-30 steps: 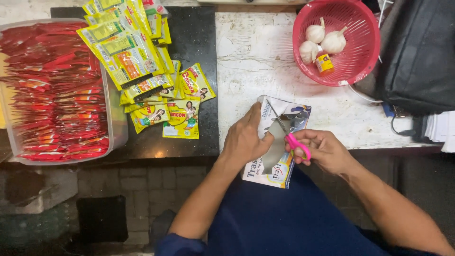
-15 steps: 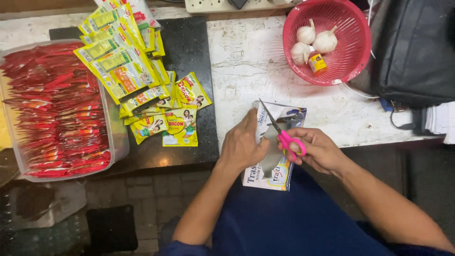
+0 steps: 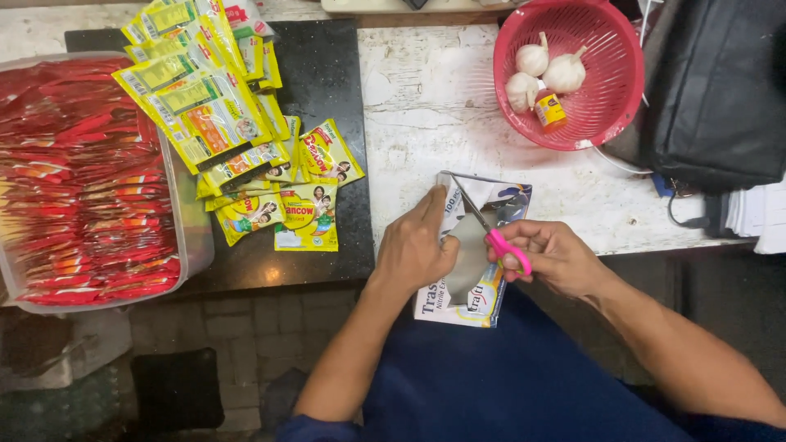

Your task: Opening a box of seasoning packets with scissors and organizing them into neat stacks on a counter.

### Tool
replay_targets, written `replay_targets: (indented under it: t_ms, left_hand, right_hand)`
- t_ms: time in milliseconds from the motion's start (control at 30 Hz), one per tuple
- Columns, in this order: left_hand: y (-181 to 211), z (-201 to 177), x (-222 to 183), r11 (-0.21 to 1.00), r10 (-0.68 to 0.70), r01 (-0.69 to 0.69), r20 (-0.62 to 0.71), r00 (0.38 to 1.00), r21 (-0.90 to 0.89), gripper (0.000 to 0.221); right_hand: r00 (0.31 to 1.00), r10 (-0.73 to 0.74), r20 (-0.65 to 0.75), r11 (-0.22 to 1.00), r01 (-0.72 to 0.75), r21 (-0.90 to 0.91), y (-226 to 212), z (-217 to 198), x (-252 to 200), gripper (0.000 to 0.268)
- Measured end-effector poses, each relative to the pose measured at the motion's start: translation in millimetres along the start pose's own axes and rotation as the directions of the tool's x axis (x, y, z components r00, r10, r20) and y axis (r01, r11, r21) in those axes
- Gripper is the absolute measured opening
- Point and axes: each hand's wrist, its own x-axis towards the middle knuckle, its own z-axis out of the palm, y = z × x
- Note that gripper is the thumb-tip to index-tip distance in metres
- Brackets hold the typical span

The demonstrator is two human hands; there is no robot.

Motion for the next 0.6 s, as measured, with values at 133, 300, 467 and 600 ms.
replay_targets:
  t_ms: [133,300,467,600]
  left_hand:
    - [1.0,0.3,1.2,0.999,0.019,-0.019,-0.01,1.0,0.044,0.06]
    - [-0.6,3.4,3.5,0.975,-0.201,0.205,0.05,0.978,-0.087,0.055]
    - [23.3,-10.9,26.7,0.963,-0.256,0.259,0.048,0.965,-0.075,0.063]
    - [21.4,-18.1,28.1,0.889,-0.351,0.393,0.2,0.915,-0.235,0.079]
  right_hand:
    - [1.0,0.015,0.005,0.999,-0.015,-0.037,-11.4,-3.3,-0.4,0.035]
    - [0.993,0.08,0.085,0.996,-0.076,-0.047,-25.2,-6.1,5.6,0.036]
    - [0.989,0.094,0.118,0.991,-0.104,0.08,-13.6,-4.4,7.7,0.039]
    - [0.968,0.118,0.22,0.95,-0.174,0.258,-22.3,-1.8,-5.8,0.049]
